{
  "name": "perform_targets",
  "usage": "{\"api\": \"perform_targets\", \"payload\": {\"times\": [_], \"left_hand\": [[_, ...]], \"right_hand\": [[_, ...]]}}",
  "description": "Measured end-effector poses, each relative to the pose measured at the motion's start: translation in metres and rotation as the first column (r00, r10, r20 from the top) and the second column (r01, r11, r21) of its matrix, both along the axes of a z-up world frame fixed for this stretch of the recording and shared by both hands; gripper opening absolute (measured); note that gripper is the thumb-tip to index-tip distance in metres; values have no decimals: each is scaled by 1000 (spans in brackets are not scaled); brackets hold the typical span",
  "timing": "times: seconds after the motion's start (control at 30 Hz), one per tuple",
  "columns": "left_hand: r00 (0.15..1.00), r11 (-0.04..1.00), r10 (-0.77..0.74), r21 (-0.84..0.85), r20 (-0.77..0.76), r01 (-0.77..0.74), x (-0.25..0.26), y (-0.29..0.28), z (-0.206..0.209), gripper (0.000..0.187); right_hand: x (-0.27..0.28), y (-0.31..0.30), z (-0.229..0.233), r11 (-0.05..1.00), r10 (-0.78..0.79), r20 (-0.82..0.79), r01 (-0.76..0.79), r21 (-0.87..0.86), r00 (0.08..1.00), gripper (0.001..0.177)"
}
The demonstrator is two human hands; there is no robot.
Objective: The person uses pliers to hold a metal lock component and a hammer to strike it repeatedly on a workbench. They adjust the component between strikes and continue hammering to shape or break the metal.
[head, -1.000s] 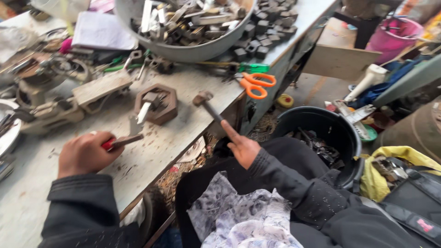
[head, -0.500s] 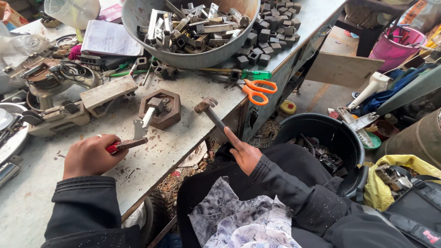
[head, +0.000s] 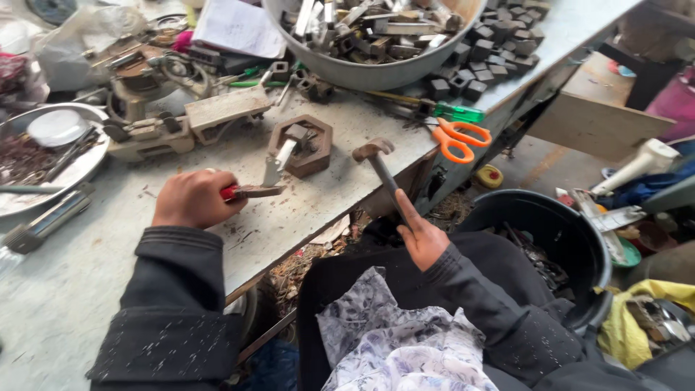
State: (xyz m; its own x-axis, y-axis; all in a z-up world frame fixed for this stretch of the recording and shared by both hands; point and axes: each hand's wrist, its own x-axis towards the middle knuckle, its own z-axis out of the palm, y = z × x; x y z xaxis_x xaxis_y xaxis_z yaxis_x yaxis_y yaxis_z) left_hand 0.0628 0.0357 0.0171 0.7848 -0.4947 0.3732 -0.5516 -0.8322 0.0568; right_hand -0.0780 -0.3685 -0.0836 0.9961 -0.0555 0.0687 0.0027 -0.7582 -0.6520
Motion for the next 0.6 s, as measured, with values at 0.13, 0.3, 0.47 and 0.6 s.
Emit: {"api": "perform_targets", "payload": {"times": [0.13,0.3,0.47,0.6], "left_hand": [[1000,1000,19,15,9,-19,-1,-4,2,26],[997,993,82,83,-6,-81,-2,0,-1,33],[995,993,100,58,-13,-99,-3,-1,-2,31],[993,990,120,74,8,-120,-4,0,-2,32]], "right_hand": [[-3,-3,-6,979,144,402,-189,73,904,77],[0,-4,-11,989,144,159,-149,20,977,82],[-2,-9,-8,990,142,143,-144,2,979,83],[-1,-5,-11,987,157,244,-156,-22,957,83]]}}
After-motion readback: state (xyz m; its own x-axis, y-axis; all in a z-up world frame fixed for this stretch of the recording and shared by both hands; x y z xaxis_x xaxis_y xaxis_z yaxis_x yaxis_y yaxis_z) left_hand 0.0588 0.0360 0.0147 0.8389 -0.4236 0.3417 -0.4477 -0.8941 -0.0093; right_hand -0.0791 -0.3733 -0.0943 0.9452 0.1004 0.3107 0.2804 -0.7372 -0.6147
